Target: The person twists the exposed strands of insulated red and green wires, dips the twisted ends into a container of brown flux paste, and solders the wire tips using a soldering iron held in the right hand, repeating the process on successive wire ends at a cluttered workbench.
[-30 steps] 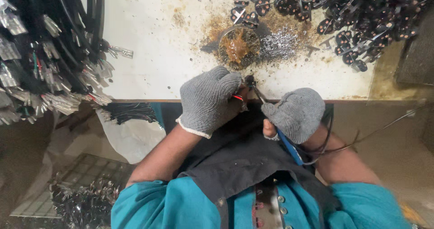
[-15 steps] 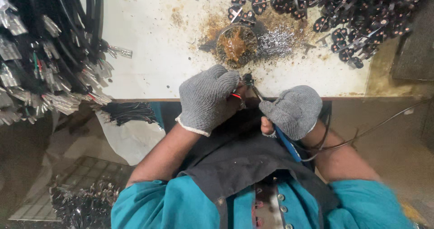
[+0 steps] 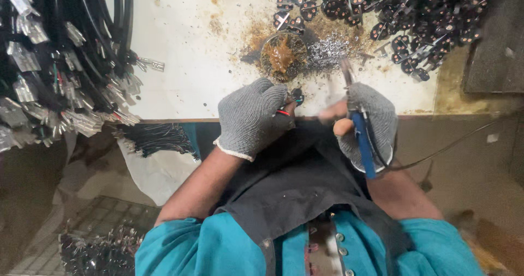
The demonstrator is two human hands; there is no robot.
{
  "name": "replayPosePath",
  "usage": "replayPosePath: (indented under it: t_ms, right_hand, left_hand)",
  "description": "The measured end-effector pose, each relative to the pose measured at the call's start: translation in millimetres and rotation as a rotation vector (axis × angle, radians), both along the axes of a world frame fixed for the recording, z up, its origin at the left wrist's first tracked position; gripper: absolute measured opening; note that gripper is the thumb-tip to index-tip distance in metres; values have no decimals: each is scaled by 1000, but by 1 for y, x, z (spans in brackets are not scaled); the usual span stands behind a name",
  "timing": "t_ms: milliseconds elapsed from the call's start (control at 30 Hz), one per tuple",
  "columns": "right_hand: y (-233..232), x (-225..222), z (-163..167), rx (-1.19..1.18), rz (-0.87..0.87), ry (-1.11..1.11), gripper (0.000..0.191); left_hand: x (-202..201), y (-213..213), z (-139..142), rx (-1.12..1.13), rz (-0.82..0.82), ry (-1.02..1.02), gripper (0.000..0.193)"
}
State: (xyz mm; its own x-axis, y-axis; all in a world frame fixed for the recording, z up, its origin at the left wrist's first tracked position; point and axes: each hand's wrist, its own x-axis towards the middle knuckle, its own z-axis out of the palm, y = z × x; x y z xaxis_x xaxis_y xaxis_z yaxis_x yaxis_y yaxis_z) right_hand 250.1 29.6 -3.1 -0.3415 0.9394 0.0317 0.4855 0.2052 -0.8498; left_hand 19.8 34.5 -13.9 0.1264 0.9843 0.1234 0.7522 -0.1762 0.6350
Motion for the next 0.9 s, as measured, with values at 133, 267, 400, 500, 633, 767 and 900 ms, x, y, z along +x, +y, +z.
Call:
replayPosePath:
  t_ms: [133,267,400,500,633,767,900]
  right_hand:
    - [11,-18,-7,-484,-261,351,19]
    - [26,-22,3,-6,38,-34,12]
    - [25,-35,9,64,18,-106,15]
    - [23,-40,8,86,7,-135,18]
    - [19,-43,4,194,-123,-108,10]
    - [10,-40,12,118,-165,-10,7]
    - [8,-37,19,-71,-153,33,14]
  left_hand:
    - [1,0,-1,-4,6,-13,15]
    - [1,0,-4,-45,-17,-7,15]
    - [1,0,-7,-51,-9,21,11]
    - [1,-1,-7,-43,-22,9,12]
    - [1,-2,-7,-50,-24,18,13]
    - [0,-2,-6,-2,-27,-7,14]
    - [1,-3,-7,-4,-22,-2,15]
